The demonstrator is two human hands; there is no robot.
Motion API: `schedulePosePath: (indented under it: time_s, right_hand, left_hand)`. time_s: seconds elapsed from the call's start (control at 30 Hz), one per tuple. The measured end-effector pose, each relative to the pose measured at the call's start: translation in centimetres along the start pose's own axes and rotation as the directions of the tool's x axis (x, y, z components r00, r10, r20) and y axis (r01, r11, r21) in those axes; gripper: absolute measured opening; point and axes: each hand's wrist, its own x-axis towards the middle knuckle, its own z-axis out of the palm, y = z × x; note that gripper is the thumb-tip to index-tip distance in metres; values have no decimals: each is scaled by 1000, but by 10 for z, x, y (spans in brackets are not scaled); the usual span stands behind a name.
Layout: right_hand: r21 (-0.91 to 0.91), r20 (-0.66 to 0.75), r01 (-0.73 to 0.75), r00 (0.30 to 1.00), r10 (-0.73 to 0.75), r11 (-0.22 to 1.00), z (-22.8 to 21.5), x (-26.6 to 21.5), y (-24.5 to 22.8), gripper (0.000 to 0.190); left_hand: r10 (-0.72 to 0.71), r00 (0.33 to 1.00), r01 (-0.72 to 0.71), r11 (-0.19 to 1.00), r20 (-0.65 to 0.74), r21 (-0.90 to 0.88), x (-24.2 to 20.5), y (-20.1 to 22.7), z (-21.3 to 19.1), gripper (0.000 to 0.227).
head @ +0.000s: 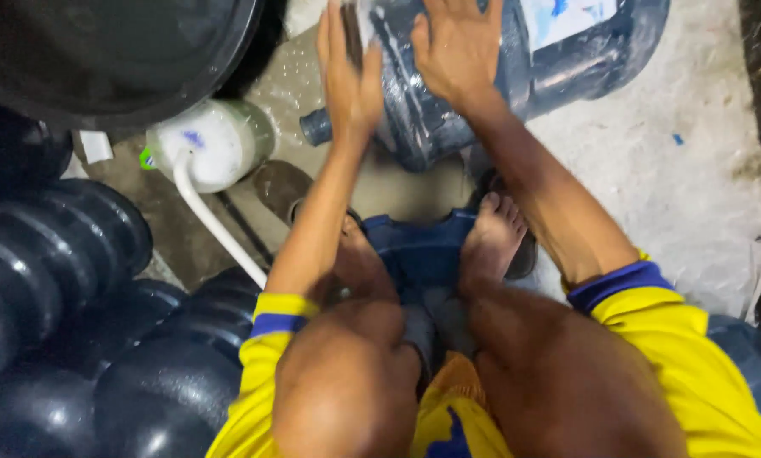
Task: The person scrubs a large blue water jug with a dark sponge, focusing on the label area and the body of the container. They repeatedly dip the sponge into a white bucket of soapy water to re-wet it and continue scrubbing the jug's surface. The person rotates the jug to clean different sides, including the neck and base, while seated on a low stool.
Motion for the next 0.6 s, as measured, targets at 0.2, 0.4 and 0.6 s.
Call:
schedulePosePath:
  time_s: [0.2,0.4,0.6]
  right_hand:
    - [87,-17,76,997,-75,993,-6,-5,5,31]
    - [105,70,53,996,-60,993,2,-16,1,35]
    - [134,16,35,999,-38,990,-1,-10,7,35]
  left_hand:
    - [351,931,-363,880,97,307,-90,38,6,47]
    - [107,986,-122,985,128,118,-34,17,-12,56]
    - [135,988,-151,950,76,274,-100,36,2,59]
